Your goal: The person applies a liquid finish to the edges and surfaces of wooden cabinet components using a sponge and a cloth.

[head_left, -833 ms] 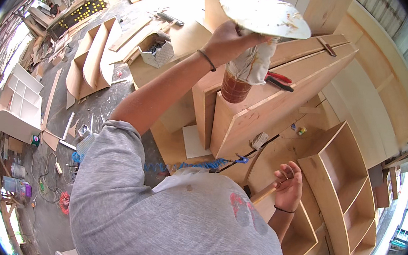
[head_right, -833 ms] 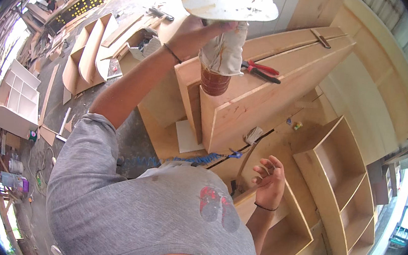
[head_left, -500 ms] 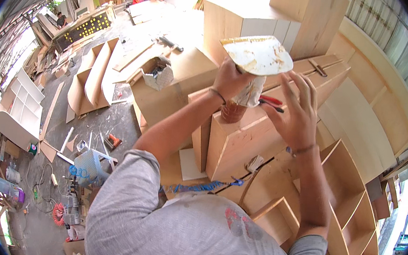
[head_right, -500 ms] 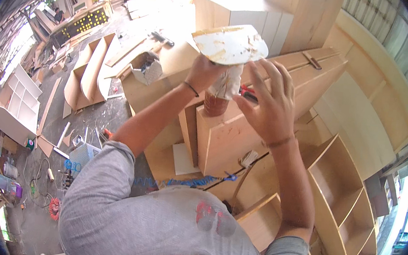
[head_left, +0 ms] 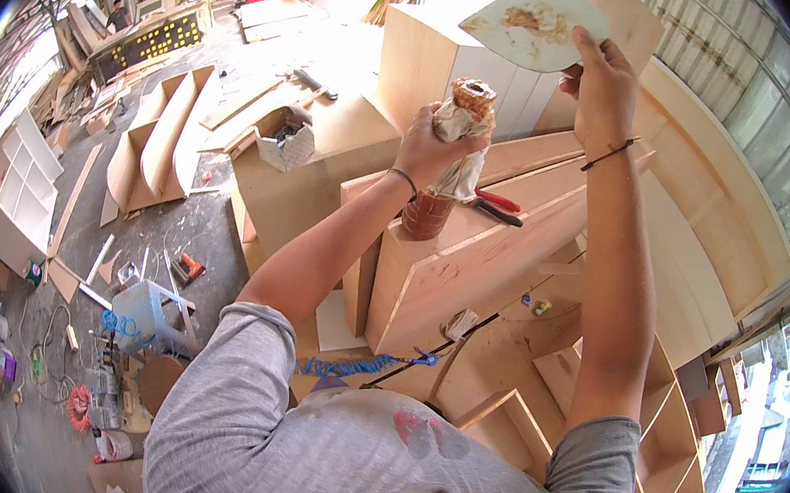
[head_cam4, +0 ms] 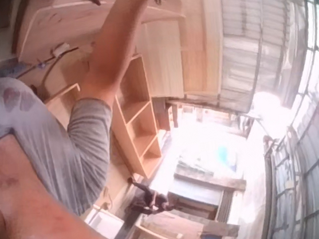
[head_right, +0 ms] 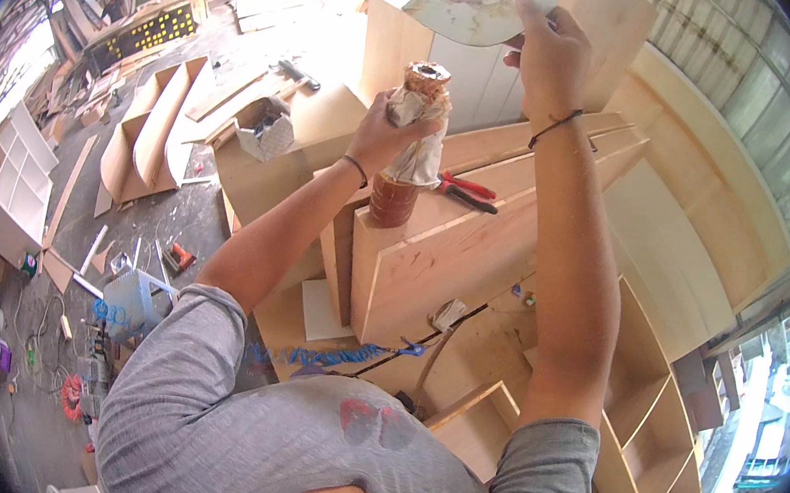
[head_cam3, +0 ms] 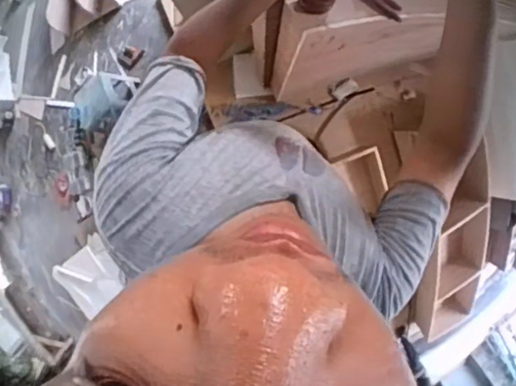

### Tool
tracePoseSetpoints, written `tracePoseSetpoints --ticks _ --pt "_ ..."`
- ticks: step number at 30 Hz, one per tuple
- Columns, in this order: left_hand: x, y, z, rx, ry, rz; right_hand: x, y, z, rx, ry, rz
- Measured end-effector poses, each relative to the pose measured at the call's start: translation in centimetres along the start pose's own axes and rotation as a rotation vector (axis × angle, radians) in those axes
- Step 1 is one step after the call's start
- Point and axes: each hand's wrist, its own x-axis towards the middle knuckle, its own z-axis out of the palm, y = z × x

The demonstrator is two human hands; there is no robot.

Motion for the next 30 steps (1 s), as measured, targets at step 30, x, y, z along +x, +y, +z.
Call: tracePoseSetpoints --ticks 30 --pt "-63.0 -9.2 -25.9 0.672 0.319 -1.587 -34.2 15.2 -0.4 0.107 -0.488 0.724"
